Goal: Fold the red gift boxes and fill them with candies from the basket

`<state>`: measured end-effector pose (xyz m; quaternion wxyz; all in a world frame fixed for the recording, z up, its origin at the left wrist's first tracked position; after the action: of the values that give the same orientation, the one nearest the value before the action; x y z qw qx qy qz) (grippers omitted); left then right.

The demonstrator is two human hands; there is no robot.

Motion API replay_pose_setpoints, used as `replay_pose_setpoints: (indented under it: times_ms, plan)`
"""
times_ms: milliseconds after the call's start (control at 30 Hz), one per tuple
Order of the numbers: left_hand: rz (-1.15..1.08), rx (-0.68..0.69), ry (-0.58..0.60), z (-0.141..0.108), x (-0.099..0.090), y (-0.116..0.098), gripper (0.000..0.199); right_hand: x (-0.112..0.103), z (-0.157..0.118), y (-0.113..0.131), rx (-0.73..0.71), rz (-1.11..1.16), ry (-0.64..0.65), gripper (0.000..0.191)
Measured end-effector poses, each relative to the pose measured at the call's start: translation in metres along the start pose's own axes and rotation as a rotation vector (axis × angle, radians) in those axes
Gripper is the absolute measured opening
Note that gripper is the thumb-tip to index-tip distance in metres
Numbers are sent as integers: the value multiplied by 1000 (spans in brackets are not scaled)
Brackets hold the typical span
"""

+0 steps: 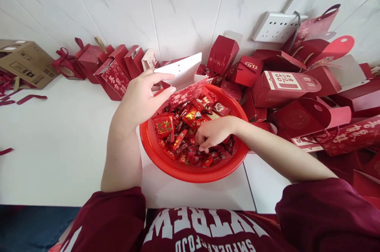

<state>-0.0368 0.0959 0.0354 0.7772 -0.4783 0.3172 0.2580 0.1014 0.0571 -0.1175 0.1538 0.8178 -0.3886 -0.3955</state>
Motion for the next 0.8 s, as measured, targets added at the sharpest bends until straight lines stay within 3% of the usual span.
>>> replay_pose_setpoints:
  times_ms: [100,200,333,400,500,667,800]
  plan:
    - [-3,-12,-5,-1,-3,1,33,-5,1,-1,66,-8,75,31]
    - [-6,-9,-1,0,-3,2,33,-20,8,-6,193,-110,13,31]
    - [-15,-8,2,0,-3,4,33,-28,24,-9,332,-262,-75,63]
    - [-18,-13,10,0,-3,6,33,-25,32,-8,368,-334,-115,63]
    - [0,-21,14,1,-3,8,33,-18,40,-7,360,-428,-170,53]
    - [9,-19,13,1,-3,7,32,-12,43,-7,249,-462,-165,71]
    - [4,-6,21,1,-1,5,32,-19,41,-12,187,-216,-141,87]
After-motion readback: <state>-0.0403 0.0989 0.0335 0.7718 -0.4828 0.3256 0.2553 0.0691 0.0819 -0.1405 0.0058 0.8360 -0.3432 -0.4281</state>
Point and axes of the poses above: each hand's wrist, its own z-axis towards the middle knuckle, its own x-axis out of the palm, y = z × x, the point moved 9 cm from there along z, towards the middle knuckle, and after that the axes turned 6 degrees about y, right-handed, at the moved point
